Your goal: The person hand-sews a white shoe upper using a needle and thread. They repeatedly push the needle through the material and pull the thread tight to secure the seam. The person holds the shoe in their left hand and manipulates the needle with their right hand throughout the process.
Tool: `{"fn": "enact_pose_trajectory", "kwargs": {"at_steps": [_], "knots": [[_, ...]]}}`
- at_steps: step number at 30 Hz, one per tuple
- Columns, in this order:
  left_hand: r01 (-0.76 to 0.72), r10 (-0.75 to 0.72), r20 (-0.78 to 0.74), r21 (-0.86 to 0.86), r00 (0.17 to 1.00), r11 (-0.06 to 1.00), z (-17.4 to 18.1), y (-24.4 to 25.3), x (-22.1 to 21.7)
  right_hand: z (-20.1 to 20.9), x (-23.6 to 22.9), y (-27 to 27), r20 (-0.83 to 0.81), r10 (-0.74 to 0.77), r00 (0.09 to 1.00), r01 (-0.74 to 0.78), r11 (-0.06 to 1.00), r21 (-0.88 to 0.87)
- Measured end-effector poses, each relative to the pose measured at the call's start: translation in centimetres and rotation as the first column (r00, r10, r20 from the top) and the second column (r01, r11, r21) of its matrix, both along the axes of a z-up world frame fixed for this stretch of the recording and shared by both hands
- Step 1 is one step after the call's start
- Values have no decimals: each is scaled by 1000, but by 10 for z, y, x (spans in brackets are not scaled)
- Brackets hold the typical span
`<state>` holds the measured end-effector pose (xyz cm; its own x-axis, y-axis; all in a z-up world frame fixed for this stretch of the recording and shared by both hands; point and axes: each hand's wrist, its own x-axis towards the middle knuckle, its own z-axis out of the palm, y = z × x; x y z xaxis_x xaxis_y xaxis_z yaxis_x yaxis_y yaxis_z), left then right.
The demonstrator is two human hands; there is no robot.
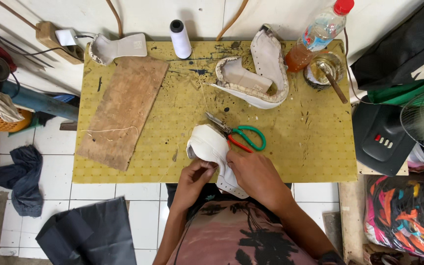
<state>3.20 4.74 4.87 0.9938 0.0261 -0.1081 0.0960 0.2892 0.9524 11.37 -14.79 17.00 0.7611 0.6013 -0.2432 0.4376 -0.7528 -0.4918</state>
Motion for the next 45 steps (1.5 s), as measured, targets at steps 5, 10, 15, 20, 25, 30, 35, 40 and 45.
{"fn": "enact_pose_trajectory", "kwargs": {"at_steps": [5, 10, 15, 20, 25, 30, 35, 40, 45], "knots": [[-114, 89, -73, -514, 993, 850, -38, 2, -12, 2, 0, 3, -14, 9, 1000, -10, 999, -33], [-144, 47, -140, -843, 989, 518, -62, 1, -8, 10, 1, 11, -81, 0, 997, 1, 1000, 11], [-267, 53, -324, -666, 945, 696, -48, -17, -5, 9, -1, 16, -118, 22, 993, -24, 1000, -18], [-238, 61, -333, -523, 941, 818, -119, -26, 15, 2, 5, 9, -98, 34, 995, -40, 998, -57], [-85, 40, -176, -261, 984, 961, -172, -31, 10, -7, 5, 4, -16, 119, 993, -120, 989, -88], [-3, -8, -52, -211, 999, 977, -105, -25, 25, -23, 7, 6, 120, 204, 972, -189, 974, -126], [16, -17, -36, -26, 999, 1000, -127, -22, 12, -25, 9, 5, 126, 196, 972, -192, 980, -47], [-51, 46, 46, 128, 998, 990, -75, -28, 8, -22, 6, 1, 66, 177, 982, -177, 984, -7], [-233, 227, 101, 50, 969, 971, -1, -39, 11, -33, -1, 0, 92, 42, 995, -52, 993, 102]]}}
